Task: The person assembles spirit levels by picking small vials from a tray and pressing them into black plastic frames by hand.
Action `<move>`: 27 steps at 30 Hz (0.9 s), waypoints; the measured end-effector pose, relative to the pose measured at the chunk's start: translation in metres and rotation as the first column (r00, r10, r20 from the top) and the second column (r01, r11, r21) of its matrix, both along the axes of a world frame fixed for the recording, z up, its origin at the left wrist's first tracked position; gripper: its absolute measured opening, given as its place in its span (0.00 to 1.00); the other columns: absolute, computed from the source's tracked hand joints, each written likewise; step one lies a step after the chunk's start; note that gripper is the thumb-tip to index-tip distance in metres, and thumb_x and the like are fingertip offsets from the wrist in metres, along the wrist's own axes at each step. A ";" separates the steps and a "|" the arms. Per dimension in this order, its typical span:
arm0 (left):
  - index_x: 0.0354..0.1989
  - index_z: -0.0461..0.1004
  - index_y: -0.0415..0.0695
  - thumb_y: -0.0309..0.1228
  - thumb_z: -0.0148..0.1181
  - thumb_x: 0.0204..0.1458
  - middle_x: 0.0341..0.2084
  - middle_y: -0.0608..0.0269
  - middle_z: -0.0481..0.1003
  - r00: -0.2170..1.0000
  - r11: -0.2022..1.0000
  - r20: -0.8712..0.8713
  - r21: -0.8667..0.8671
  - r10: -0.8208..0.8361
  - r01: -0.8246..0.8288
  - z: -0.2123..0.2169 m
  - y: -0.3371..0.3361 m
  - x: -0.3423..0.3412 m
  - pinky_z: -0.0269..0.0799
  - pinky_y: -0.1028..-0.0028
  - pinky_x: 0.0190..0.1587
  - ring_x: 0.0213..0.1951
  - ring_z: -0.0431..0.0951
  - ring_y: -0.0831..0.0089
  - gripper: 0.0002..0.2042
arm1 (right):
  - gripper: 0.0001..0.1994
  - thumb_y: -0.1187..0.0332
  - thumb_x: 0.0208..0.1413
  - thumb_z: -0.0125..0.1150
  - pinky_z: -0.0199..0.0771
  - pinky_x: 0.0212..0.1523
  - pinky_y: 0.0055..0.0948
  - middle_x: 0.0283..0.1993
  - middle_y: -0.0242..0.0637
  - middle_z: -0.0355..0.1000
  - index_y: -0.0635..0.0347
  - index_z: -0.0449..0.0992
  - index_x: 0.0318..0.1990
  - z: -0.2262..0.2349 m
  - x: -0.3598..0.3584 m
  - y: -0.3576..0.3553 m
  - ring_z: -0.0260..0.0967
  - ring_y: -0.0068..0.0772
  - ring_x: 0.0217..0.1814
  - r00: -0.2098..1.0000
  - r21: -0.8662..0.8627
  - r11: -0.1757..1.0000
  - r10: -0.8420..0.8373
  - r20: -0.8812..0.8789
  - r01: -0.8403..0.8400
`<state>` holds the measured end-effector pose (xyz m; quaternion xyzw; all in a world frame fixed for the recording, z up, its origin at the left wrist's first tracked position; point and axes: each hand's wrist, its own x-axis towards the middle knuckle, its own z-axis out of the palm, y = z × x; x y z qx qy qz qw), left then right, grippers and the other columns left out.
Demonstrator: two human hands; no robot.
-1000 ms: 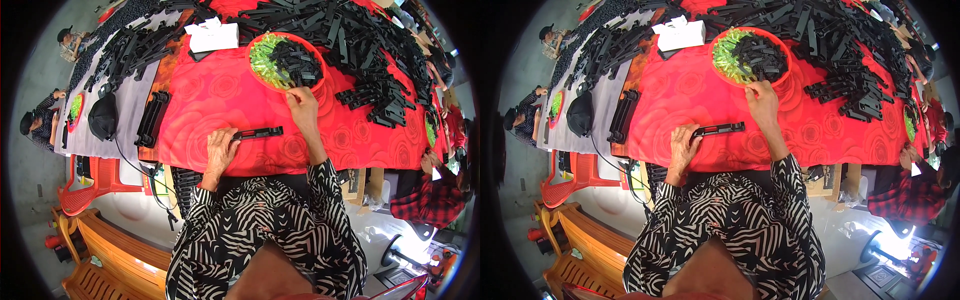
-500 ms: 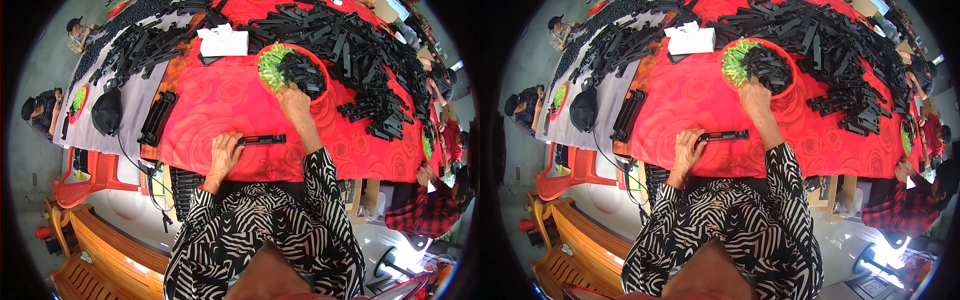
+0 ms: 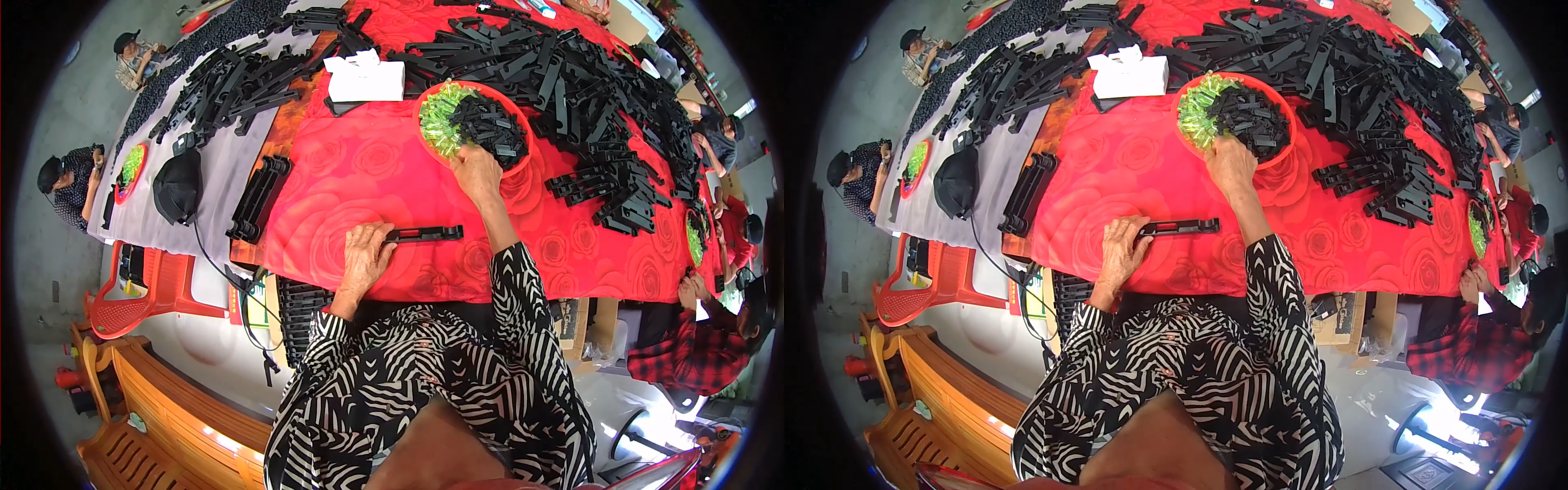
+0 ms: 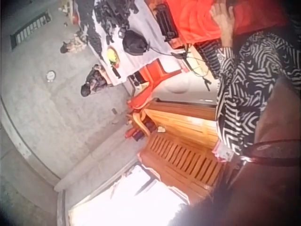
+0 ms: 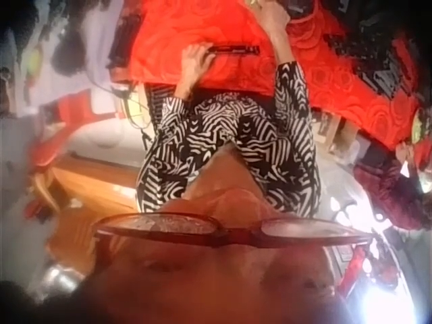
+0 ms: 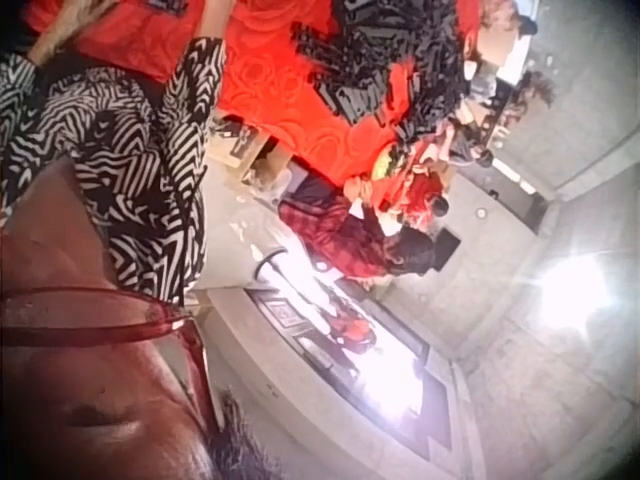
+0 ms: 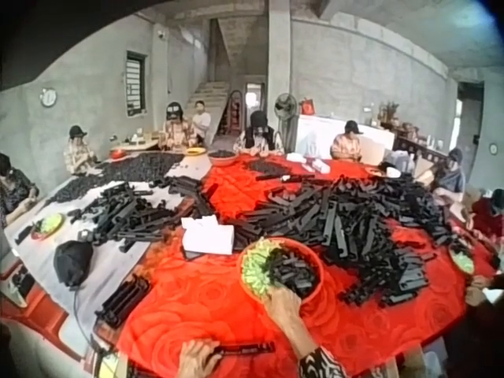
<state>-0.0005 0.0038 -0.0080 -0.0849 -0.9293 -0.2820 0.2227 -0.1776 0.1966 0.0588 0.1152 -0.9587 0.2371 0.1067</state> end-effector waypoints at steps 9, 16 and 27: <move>0.47 0.72 0.44 0.31 0.63 0.45 0.42 0.57 0.73 1.000 1.000 -0.005 -0.018 0.007 -0.007 0.002 0.000 -0.002 0.63 0.63 0.46 0.45 0.71 0.59 0.18 | 0.14 0.60 0.50 0.57 0.75 0.44 0.42 0.38 0.50 0.76 0.62 0.80 0.35 0.026 -0.016 -0.018 0.75 0.48 0.43 0.976 0.247 0.968 -0.091 0.200 0.039; 0.47 0.72 0.44 0.31 0.63 0.45 0.41 0.58 0.73 1.000 1.000 0.017 -0.020 0.021 -0.021 -0.001 -0.001 0.004 0.63 0.63 0.46 0.45 0.70 0.59 0.18 | 0.15 0.59 0.49 0.61 0.74 0.45 0.44 0.40 0.51 0.76 0.60 0.80 0.38 0.020 -0.018 -0.013 0.74 0.51 0.45 0.959 0.177 0.983 -0.001 0.282 -0.051; 0.48 0.69 0.42 0.29 0.65 0.41 0.50 0.53 0.67 0.992 0.996 -0.099 0.046 0.082 -0.078 0.000 -0.001 0.006 0.60 0.58 0.51 0.53 0.65 0.53 0.23 | 0.06 0.71 0.50 0.62 0.63 0.25 0.31 0.21 0.38 0.67 0.63 0.71 0.28 -0.009 0.070 0.009 0.65 0.29 0.22 0.929 -0.538 0.806 0.355 0.105 -0.247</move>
